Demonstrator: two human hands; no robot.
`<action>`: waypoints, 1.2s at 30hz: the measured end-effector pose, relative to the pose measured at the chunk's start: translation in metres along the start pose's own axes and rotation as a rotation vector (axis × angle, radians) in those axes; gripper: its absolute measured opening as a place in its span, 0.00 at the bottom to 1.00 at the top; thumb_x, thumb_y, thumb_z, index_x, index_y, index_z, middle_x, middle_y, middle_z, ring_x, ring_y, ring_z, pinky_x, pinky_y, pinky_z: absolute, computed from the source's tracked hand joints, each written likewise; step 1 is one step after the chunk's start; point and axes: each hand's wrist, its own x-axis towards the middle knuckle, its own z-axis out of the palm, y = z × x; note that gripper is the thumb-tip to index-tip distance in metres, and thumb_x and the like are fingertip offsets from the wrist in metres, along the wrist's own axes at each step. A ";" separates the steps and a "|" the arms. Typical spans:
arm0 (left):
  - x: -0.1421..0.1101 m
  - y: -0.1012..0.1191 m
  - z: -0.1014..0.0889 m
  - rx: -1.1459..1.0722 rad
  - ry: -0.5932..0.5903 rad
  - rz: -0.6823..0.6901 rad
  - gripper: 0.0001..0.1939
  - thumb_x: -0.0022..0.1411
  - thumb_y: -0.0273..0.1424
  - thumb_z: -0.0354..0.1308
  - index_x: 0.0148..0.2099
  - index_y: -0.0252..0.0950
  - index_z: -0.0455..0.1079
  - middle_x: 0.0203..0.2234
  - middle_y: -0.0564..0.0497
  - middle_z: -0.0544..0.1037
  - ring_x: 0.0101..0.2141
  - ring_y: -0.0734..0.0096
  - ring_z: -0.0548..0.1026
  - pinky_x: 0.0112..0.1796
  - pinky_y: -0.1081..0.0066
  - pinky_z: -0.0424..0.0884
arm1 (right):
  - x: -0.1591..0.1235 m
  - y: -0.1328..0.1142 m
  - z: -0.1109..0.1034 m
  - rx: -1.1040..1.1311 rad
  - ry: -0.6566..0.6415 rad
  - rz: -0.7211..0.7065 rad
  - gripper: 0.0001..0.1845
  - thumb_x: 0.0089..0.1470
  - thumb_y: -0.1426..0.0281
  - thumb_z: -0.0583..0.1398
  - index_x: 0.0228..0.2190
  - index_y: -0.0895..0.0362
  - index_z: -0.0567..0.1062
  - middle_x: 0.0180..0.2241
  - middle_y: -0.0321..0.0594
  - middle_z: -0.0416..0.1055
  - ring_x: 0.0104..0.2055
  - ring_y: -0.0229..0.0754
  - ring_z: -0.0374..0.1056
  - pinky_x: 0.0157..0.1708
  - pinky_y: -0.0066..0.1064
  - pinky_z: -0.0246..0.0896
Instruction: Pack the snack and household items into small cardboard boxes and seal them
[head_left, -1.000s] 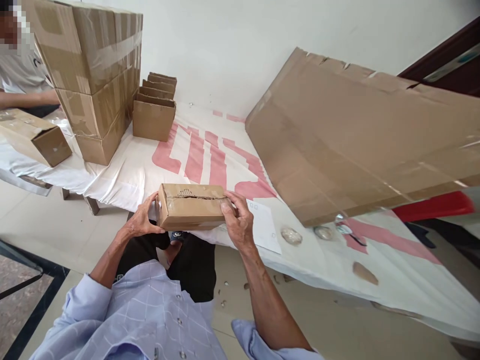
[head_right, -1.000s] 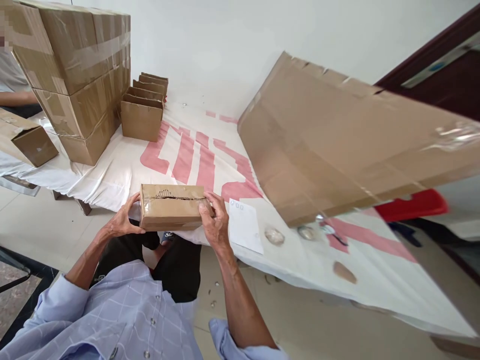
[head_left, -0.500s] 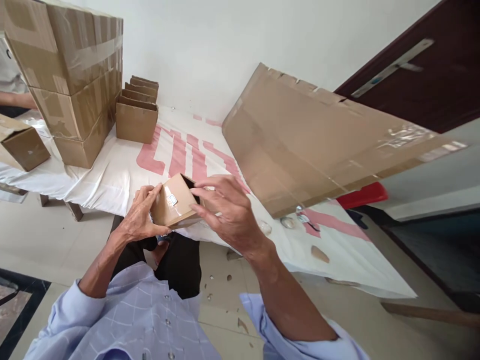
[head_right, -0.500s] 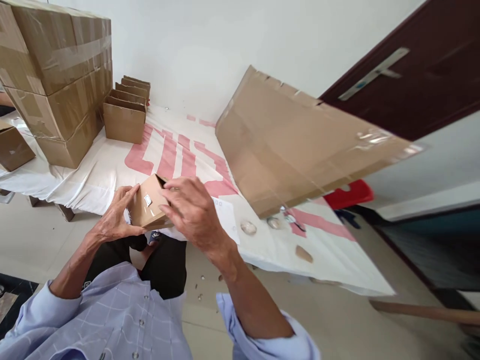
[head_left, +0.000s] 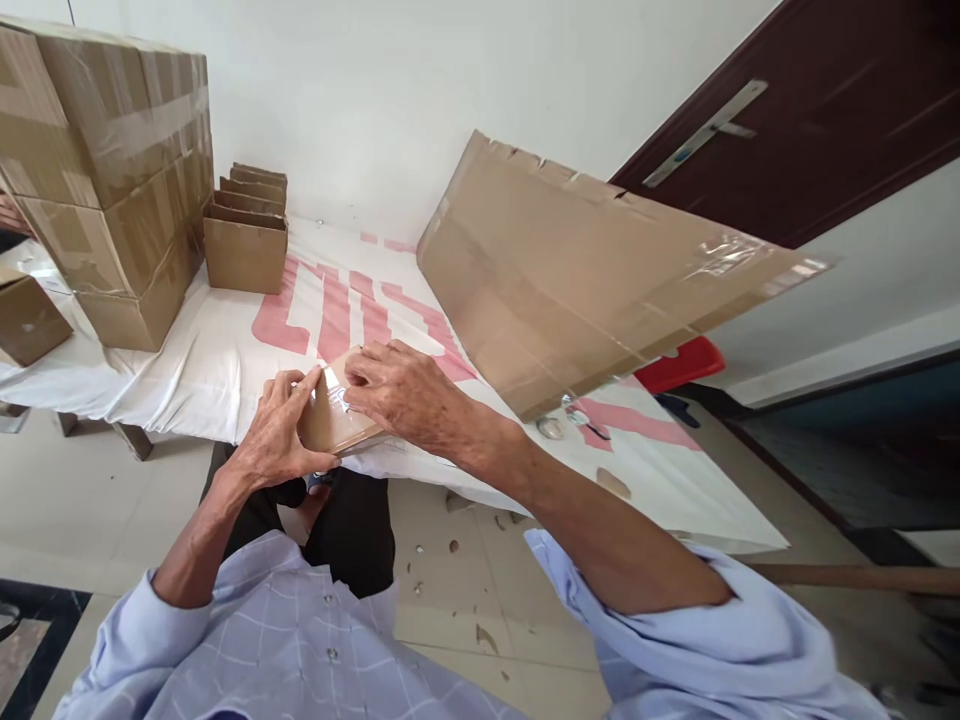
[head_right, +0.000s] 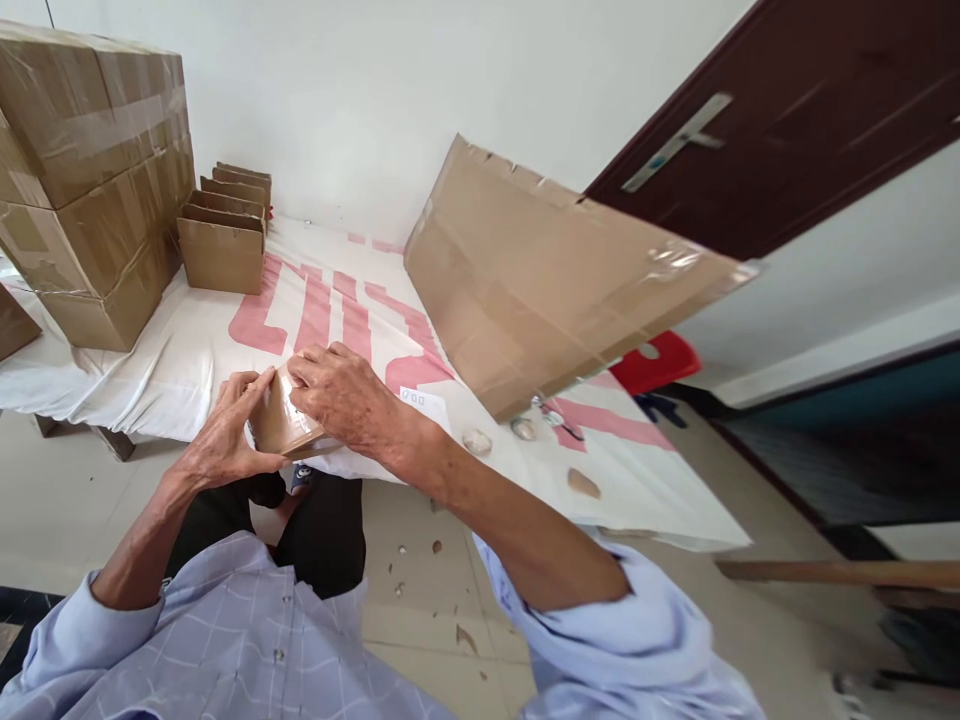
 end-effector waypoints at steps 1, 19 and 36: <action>0.001 0.000 0.000 0.003 -0.003 -0.002 0.66 0.48 0.41 0.80 0.83 0.51 0.50 0.64 0.39 0.64 0.61 0.37 0.65 0.63 0.36 0.69 | 0.000 0.000 0.000 0.003 0.000 -0.008 0.16 0.72 0.79 0.60 0.32 0.54 0.81 0.40 0.43 0.77 0.45 0.46 0.67 0.41 0.38 0.62; -0.001 -0.025 -0.024 -0.010 0.006 -0.111 0.62 0.50 0.49 0.79 0.81 0.48 0.55 0.67 0.39 0.64 0.68 0.34 0.67 0.65 0.36 0.73 | -0.066 0.049 0.003 0.635 0.763 0.674 0.17 0.74 0.52 0.61 0.38 0.51 0.77 0.33 0.35 0.74 0.35 0.40 0.69 0.38 0.35 0.69; -0.009 -0.043 -0.048 -0.221 -0.013 -0.458 0.65 0.32 0.55 0.86 0.73 0.75 0.64 0.69 0.63 0.77 0.68 0.34 0.74 0.63 0.33 0.78 | -0.235 0.104 0.186 0.493 0.355 1.389 0.07 0.60 0.71 0.58 0.29 0.52 0.73 0.37 0.45 0.79 0.41 0.47 0.69 0.47 0.37 0.62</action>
